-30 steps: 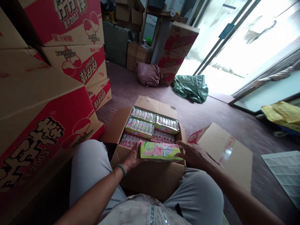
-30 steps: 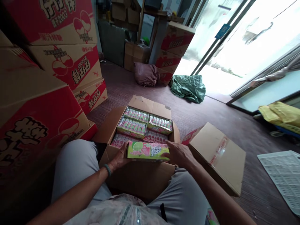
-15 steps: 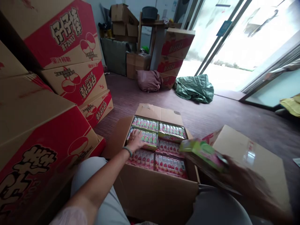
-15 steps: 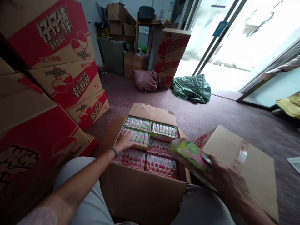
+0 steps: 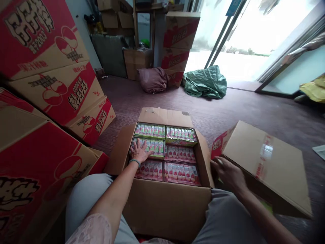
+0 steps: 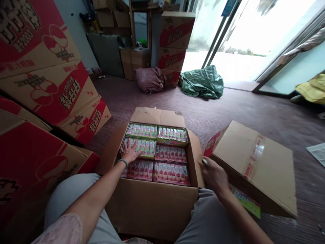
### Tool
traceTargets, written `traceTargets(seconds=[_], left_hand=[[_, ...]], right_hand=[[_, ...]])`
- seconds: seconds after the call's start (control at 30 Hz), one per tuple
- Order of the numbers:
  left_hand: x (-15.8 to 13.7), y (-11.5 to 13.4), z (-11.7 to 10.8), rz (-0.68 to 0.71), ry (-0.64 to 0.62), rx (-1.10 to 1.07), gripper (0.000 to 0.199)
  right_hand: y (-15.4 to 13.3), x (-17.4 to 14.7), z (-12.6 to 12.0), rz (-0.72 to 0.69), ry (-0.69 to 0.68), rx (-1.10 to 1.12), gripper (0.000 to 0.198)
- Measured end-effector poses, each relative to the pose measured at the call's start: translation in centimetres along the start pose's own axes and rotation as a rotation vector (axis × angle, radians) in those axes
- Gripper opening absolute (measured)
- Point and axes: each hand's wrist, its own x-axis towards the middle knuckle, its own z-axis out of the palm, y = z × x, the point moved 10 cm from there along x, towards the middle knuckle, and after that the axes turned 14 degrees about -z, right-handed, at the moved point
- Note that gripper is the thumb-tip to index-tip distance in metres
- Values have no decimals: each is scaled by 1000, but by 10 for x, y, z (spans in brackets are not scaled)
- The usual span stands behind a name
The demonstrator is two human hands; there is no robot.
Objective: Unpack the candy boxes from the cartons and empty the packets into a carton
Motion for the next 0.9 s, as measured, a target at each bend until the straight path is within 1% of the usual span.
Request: traceTargets(seconds=[0.03, 0.07, 0.1, 0.17, 0.23, 0.3, 0.37, 0.43, 0.5, 0.53, 0.57, 0.6, 0.63, 0.67, 0.7, 0.77, 0.83, 0.9], left_hand=[[-3, -1, -2, 0, 5, -3, 89], [-5, -1, -3, 3, 11, -4, 89], [-9, -2, -4, 7, 18, -3, 89], [-18, -4, -4, 16, 59, -2, 88], [-32, -6, -2, 19, 118, 3, 85], [-47, -9, -1, 6, 164, -2, 81], [-59, -12, -7, -6, 191, -41, 80], [-62, -18, -27, -25, 237, -106, 87], [-56, -27, -55, -34, 288, -137, 98], [-51, -30, -66, -16, 284, -126, 103], [-45, -32, -72, 29, 244, -99, 106], [-41, -31, -72, 101, 170, -69, 105], [-40, -30, -70, 174, 93, -46, 100], [-42, -29, -67, 234, 29, -33, 92], [-45, -30, -63, 271, -9, -32, 83], [-55, -33, -60, 276, -1, -51, 69], [-66, -35, -56, 256, 38, -78, 67], [-76, -35, -52, 253, 58, -117, 69]], right_hand=[[-28, 21, 3, -38, -5, 82, 46], [-62, 42, 8, -120, -23, 144, 44], [-97, 62, 14, -220, -61, 172, 44], [-149, 98, 27, -301, -84, 193, 44], [-185, 127, 45, -343, -109, 186, 44], [-204, 145, 66, -372, -153, 183, 44], [-210, 152, 85, -387, -199, 186, 41], [-209, 144, 98, -400, -235, 194, 36], [-209, 125, 104, -431, -250, 188, 36], [-209, 112, 105, -453, -248, 177, 37], [-210, 98, 105, -475, -240, 164, 39], [-211, 83, 105, -495, -224, 150, 40], [-211, 70, 104, -506, -206, 140, 40], [-210, 58, 103, -507, -190, 137, 40], [-208, 48, 103, -496, -181, 144, 40], [-202, 36, 98, -454, -176, 183, 38], [-196, 35, 87, -398, -160, 223, 38], [-199, 41, 70, -383, -146, 231, 40]])
